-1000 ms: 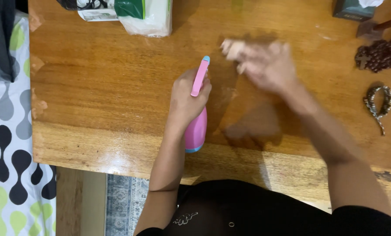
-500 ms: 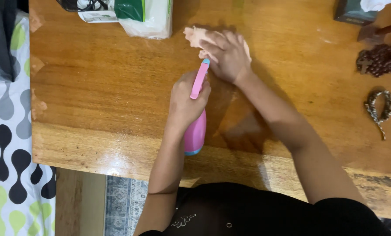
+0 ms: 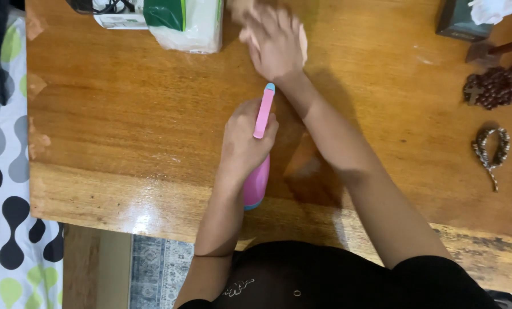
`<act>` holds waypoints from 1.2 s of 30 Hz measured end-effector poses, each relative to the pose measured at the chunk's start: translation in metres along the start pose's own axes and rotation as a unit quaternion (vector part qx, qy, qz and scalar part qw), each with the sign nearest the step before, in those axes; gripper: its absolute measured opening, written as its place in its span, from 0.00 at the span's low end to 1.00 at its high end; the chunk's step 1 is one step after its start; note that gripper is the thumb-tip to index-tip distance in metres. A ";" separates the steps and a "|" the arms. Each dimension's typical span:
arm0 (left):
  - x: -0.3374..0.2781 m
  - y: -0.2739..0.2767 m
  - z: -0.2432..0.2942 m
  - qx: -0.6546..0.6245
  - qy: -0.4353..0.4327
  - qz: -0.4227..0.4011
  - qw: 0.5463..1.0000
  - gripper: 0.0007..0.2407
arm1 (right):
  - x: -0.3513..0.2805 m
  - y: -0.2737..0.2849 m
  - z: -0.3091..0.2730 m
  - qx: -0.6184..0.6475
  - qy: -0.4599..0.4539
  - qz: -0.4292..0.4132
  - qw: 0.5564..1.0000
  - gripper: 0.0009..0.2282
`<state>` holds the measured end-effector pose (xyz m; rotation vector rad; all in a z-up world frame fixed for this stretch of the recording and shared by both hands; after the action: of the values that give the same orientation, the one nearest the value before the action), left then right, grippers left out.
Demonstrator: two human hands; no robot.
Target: Wiping a wooden table with a spray bottle and cloth, moving various items to clean underneath them.
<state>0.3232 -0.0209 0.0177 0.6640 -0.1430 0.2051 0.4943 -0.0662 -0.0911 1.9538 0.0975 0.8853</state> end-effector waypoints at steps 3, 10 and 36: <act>-0.001 -0.002 0.000 0.013 -0.013 -0.012 1.000 0.07 | -0.006 0.053 -0.005 0.035 0.094 0.037 0.994 0.17; -0.006 0.002 -0.011 -0.057 0.036 -0.008 0.998 0.14 | -0.016 0.065 0.079 -0.046 0.014 0.083 0.995 0.07; -0.002 0.006 0.004 -0.034 -0.005 -0.004 0.999 0.12 | -0.089 0.112 0.065 -0.135 -0.050 0.043 0.989 0.18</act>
<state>0.3191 -0.0189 0.0238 0.5973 -0.1568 0.1885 0.4377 -0.2103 -0.0688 1.7539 -0.1591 0.8096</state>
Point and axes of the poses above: each hand's wrist, its own x-axis towards the middle knuckle, its own y-axis out of the back of the hand, z = x × y, the point moved 7 cm from there along x, towards the middle knuckle, and after that the axes turned 6 degrees about -y, right-handed, at the moved point
